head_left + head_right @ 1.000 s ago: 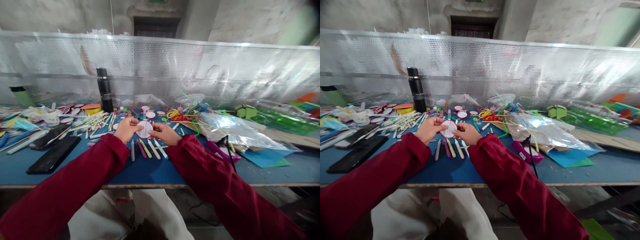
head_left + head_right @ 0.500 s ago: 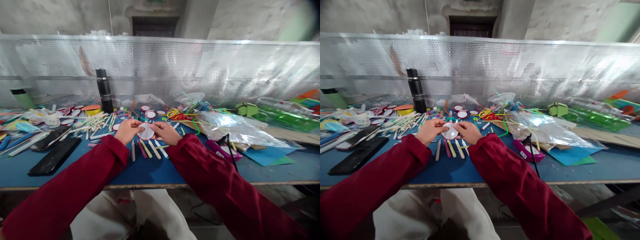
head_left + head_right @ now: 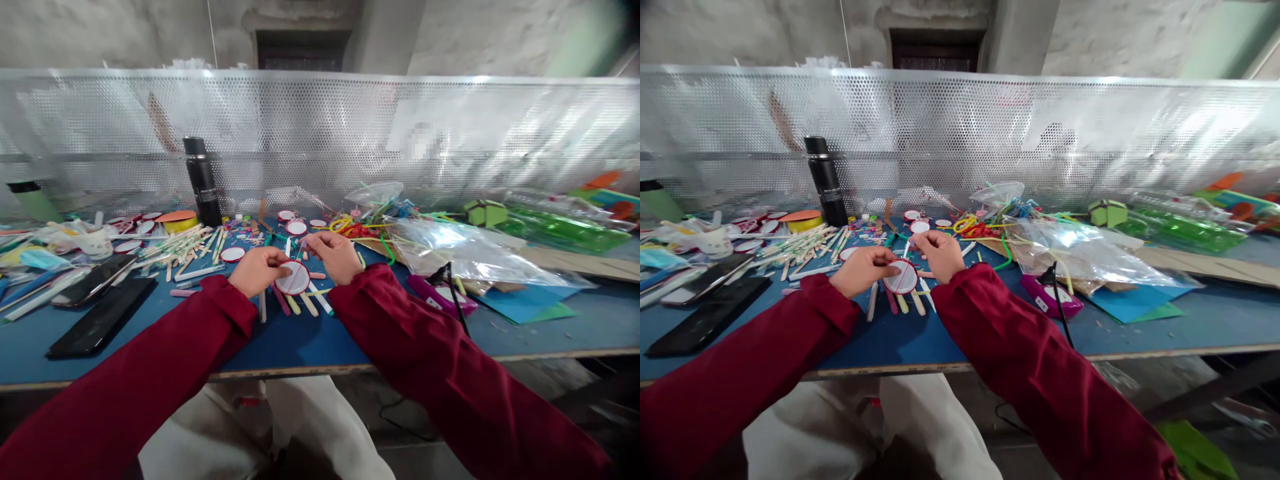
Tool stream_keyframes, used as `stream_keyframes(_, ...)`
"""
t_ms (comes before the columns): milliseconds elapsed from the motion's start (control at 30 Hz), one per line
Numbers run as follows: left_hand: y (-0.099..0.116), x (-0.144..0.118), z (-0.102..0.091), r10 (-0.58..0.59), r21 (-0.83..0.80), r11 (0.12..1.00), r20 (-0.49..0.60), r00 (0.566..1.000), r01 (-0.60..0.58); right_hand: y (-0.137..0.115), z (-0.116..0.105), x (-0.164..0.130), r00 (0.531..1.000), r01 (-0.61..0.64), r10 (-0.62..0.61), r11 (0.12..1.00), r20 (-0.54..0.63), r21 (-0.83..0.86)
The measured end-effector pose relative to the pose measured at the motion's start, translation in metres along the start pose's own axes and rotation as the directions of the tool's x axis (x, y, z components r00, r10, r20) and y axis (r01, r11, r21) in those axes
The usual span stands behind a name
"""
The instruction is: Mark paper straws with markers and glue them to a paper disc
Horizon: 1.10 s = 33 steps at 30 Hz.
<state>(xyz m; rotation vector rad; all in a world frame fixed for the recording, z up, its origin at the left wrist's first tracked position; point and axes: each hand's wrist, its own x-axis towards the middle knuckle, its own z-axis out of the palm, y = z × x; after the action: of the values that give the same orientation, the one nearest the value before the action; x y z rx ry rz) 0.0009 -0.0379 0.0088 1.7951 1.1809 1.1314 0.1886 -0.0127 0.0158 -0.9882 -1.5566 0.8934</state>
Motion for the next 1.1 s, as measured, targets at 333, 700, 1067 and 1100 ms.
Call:
stream_keyframes(333, 0.005, 0.0, 0.002, -0.067, -0.108, 0.992, -0.062, 0.996, 0.06, 0.003, -0.003, 0.005, 0.998, 0.063, -0.063, 0.998, -0.005, -0.007)
stream_keyframes(700, -0.006, 0.013, -0.01, -0.151, -0.301, 0.95, -0.205, 0.967, 0.084, -0.002, 0.007, -0.004, 0.955, -0.193, 0.153, 0.971, 0.254, 0.141)
stream_keyframes(1067, 0.004, 0.005, -0.003, -0.058, -0.192, 0.981, -0.201, 0.978, 0.019, -0.008, 0.008, -0.008, 0.959, -0.253, 0.215, 0.945, 0.187, 0.209)
stream_keyframes(1100, 0.004, 0.004, -0.003, -0.044, -0.172, 0.985, -0.199, 0.979, 0.009, -0.008, 0.008, -0.008, 0.959, -0.25, 0.214, 0.947, 0.186, 0.201)
